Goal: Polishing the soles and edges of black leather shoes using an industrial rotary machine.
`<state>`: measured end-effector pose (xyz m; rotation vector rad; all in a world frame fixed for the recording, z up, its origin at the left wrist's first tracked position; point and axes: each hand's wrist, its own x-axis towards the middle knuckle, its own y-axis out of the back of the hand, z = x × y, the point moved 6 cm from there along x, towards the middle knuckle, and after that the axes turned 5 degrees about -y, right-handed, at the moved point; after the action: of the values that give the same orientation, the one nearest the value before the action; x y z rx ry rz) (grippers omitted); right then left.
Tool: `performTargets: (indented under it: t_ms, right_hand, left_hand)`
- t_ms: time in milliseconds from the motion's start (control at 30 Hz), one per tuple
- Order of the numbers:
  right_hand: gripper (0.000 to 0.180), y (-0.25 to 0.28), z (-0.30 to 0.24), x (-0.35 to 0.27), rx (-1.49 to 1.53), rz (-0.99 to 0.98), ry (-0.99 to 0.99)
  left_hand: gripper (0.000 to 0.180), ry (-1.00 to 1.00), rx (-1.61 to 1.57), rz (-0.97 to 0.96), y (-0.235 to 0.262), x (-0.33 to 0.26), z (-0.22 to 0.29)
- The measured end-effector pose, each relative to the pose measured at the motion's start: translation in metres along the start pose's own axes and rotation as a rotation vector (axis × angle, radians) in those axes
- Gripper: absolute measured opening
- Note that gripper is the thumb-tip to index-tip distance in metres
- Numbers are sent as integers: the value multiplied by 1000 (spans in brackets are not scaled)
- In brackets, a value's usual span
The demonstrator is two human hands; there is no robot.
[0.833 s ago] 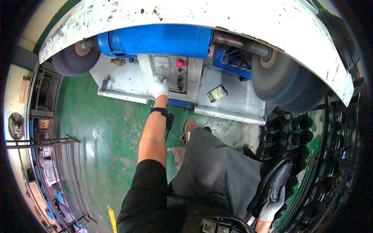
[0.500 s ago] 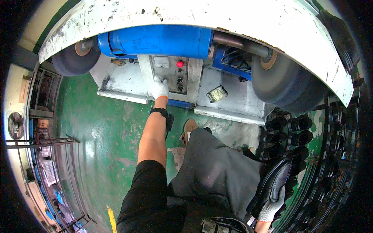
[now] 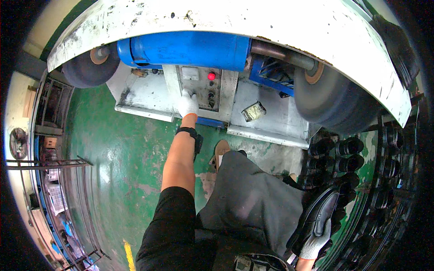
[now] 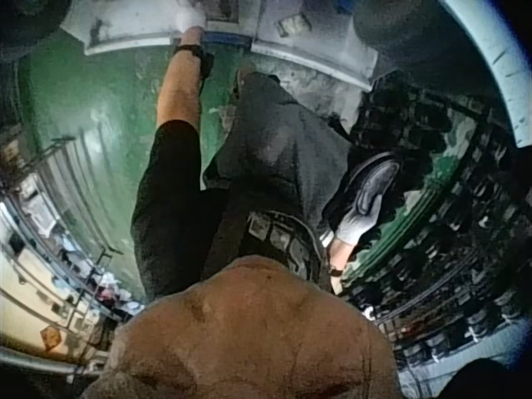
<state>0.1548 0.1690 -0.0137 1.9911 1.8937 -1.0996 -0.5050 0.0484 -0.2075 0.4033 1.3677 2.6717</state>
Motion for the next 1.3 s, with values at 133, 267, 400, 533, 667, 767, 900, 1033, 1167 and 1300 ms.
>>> performTargets:
  t_ms: [133,267,400,533,667,767,900,1033,1167,1300]
  right_hand:
    - [45,6,-3,1,-61,42,62]
    - [46,-5,-2,-5,-29,36,36]
    - [45,-5,0,-3,-21,-8,-3]
    - [44,14,-2,4,-40,51,30]
    - [43,15,-2,3,-29,5,25]
    - [42,21,-1,9,0,1,17]
    - [42,20,1,7,27,-6,7]
    - [42,12,1,1,12,-29,6]
    - [43,11,-1,-1,5,-11,10]
    - [41,-9,-1,-4,2,-3,-5]
  left_hand:
    - [30,1,5,-24,1,0,2]
    - [21,11,10,-2,10,-8,20]
    - [21,-17,32,6,18,-10,17]
    - [27,-38,57,-23,14,-14,13]
    - [37,-63,-33,-92,11,-14,8]
    - [41,-31,-36,-133,9,-15,3]
    - [41,-8,-15,-142,14,-16,7]
    - [39,6,6,-131,23,-18,23]
    - [41,48,75,-109,10,-10,16]
    - [40,58,-98,-81,-8,-5,-12]
